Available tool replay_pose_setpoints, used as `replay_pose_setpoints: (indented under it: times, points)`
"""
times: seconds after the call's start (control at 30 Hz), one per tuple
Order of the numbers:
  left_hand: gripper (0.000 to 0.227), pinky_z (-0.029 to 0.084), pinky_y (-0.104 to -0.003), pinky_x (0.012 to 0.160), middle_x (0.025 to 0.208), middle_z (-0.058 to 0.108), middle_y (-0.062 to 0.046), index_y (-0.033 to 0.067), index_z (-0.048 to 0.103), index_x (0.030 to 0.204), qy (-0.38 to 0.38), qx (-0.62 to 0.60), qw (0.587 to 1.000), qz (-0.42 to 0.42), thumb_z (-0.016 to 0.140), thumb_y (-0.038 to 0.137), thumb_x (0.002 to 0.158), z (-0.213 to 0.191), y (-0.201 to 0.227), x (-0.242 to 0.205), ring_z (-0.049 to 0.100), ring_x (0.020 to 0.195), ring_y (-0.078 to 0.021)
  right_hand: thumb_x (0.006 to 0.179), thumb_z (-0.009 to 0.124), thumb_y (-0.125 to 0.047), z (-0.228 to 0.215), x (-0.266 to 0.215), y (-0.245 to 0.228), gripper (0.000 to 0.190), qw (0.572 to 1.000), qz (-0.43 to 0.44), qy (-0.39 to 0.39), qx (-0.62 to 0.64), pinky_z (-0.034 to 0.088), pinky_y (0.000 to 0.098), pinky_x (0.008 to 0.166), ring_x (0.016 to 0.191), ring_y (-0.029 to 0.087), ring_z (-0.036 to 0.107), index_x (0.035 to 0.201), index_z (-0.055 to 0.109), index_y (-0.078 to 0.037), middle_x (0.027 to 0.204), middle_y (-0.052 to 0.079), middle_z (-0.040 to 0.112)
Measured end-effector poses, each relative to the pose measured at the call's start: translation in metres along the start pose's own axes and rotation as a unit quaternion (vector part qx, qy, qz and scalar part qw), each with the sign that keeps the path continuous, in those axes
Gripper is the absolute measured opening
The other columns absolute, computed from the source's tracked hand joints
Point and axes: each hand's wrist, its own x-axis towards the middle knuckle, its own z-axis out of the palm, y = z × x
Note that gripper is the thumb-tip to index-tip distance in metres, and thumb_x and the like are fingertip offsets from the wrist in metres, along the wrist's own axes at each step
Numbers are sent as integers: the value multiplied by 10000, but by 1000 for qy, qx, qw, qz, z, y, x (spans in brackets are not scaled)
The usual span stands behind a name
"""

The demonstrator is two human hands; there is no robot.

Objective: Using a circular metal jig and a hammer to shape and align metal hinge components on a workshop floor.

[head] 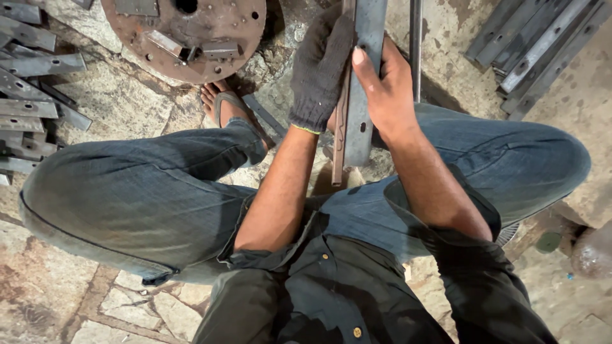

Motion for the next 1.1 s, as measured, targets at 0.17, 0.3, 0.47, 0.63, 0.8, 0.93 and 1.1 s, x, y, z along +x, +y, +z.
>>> replay_pose_setpoints:
  times: [0.17,0.3,0.47,0.63,0.8,0.93,1.1]
  points:
    - [360,549,-295,964,1161,722,-65,-11,634,1369,-3,-13,1000,0,609,250,1122,0,-3,1,638,1063,-104,1145,592,-221,1,1,-4,273,1000,-19,-5,3,481,290,974,1054,91,545,1285,623,11,1129,4,630]
    - [361,554,-291,944,1135,728,-58,-7,642,1354,5,19,1000,-7,608,257,1110,1,1,1,642,1041,-99,1145,589,-228,0,1,-4,279,1000,-15,-8,7,485,292,958,1037,87,548,1291,623,7,1118,-2,633]
    - [352,559,-294,926,1092,720,-51,10,650,1348,3,35,999,-4,612,265,1109,-1,-1,1,643,1018,-101,1138,603,-248,-2,-1,5,275,1000,22,3,-4,472,290,884,953,88,516,1255,637,-1,1033,-11,599]
    - [345,572,-297,919,1112,745,-45,30,648,1343,4,50,999,13,617,277,1103,-2,-4,0,665,1022,-99,1146,598,-259,-2,1,3,294,1000,-4,-10,3,479,293,949,1021,92,536,1280,627,2,1092,-5,615]
    - [370,573,-311,953,1170,738,-73,17,627,1373,2,15,1000,8,632,266,1099,-5,-15,1,667,1071,-120,1150,566,-288,-3,0,16,346,1000,11,-18,15,480,302,991,1068,104,552,1347,600,-5,1147,11,632]
    - [382,571,-319,997,1234,734,-88,8,618,1380,-7,11,999,32,643,267,1101,-7,-19,1,672,1128,-133,1148,557,-298,-2,0,16,371,999,28,-17,41,471,306,1005,1094,104,547,1371,584,-3,1183,18,636]
    - [416,584,-315,954,1193,760,-86,12,638,1368,-5,41,999,6,631,318,1086,-6,-4,3,691,1085,-136,1136,582,-323,-2,-1,33,345,997,69,14,35,445,295,935,1015,106,521,1272,619,-8,1067,-6,586]
